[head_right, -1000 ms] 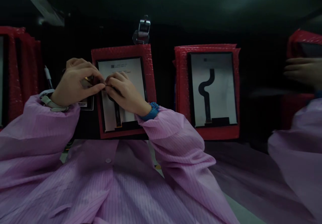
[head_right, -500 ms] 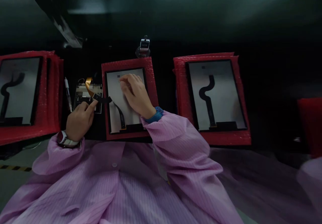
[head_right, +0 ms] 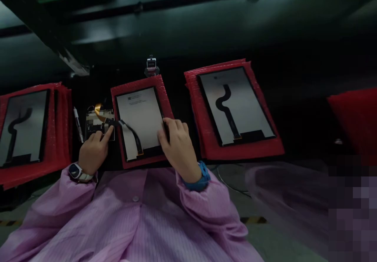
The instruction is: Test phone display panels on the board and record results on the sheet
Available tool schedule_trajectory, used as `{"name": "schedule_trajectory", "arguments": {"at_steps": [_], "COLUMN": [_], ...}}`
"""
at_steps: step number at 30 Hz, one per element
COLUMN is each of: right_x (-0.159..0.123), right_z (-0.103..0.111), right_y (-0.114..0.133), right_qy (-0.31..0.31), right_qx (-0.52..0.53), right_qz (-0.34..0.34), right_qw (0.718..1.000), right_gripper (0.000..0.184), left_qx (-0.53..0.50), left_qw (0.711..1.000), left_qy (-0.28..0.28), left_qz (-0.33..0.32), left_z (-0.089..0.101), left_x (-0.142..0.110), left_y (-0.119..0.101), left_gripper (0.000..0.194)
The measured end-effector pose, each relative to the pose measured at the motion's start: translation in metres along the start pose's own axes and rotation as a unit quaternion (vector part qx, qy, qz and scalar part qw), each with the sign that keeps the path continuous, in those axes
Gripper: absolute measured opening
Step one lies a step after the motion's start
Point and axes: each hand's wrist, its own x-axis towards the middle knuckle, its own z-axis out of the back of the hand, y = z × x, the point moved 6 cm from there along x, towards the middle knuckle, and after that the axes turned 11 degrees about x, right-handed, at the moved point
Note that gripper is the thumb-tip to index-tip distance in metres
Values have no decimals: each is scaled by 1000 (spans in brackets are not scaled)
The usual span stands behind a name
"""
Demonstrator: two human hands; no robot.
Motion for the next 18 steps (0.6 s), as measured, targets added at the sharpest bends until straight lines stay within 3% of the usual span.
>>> {"name": "schedule_trajectory", "arguments": {"at_steps": [4,8,11,13,15,18], "right_x": [-25,-34,-38,-40,-39,-33], "right_z": [-10,-11,-4,4,12,9], "right_y": [-9,-18,-15,2,31,82], "right_qy": [4,-35,-46,-59,-63,-7], "right_qx": [2,120,250,315,354,378], "right_qz": [-35,-104,-166,-160,-112,0], "right_qw": [999,987,953,933,927,926], "right_gripper": [41,38,38,38,38,46], "left_qx": [-122,-191,-230,-285,-354,-461], "left_qw": [984,961,958,951,932,879], "left_qy": [-133,-198,-167,-113,-64,-76], "left_qz": [-5,-29,-29,-43,-40,91], "left_z": [18,31,34,35,38,47], "left_x": [-18,-35,-38,-36,-32,-26], "left_y": [-24,-54,-51,-39,-23,11], "left_gripper": [42,46,47,44,36,24]}}
